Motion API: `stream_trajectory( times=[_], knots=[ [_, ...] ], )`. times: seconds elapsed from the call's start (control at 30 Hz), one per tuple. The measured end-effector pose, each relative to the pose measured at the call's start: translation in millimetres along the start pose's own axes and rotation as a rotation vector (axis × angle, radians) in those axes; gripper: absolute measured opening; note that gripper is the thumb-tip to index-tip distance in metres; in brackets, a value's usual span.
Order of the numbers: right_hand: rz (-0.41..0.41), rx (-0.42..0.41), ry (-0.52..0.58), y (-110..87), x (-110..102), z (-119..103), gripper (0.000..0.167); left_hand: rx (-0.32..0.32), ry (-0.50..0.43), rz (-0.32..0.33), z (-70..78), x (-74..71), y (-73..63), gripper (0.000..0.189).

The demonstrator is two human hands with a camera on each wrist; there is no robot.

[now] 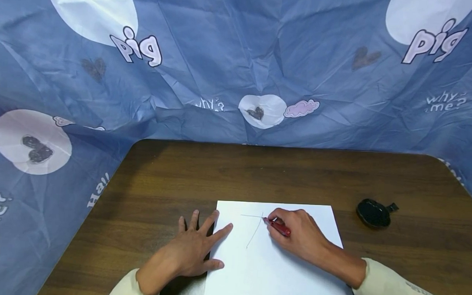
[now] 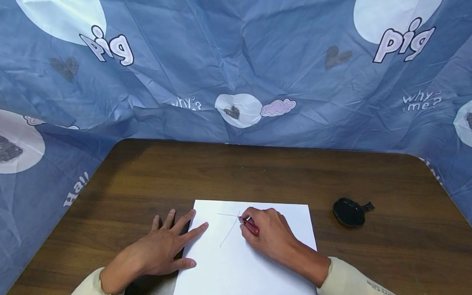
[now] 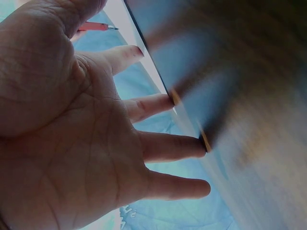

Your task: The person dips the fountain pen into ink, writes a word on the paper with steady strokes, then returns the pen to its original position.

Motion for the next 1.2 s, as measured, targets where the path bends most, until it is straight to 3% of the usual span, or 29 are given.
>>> stream_trajectory(
  times=[0.87, 1.2],
  knots=[
    [-0.057, 0.024, 0.008, -2.6, -3, 0, 0.009, 0.0, -0.013, -0.004, 1.1, -3.0, -0.6, 0.082],
    [-0.122, 0.102, 0.016, -9.7, -2, 5, 0.014, -0.004, -0.025, -0.016, 0.8, -3.5, -0.9, 0.083]
  ],
)
Point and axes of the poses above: each hand's wrist, its own y-axis towards the middle knuckle, its own x-axis out of the palm, z = x × y, the point moved 7 cm from there along y, towards the middle knuckle, and after that the axes turned 15 degrees about -z, right-handed, at the moved point
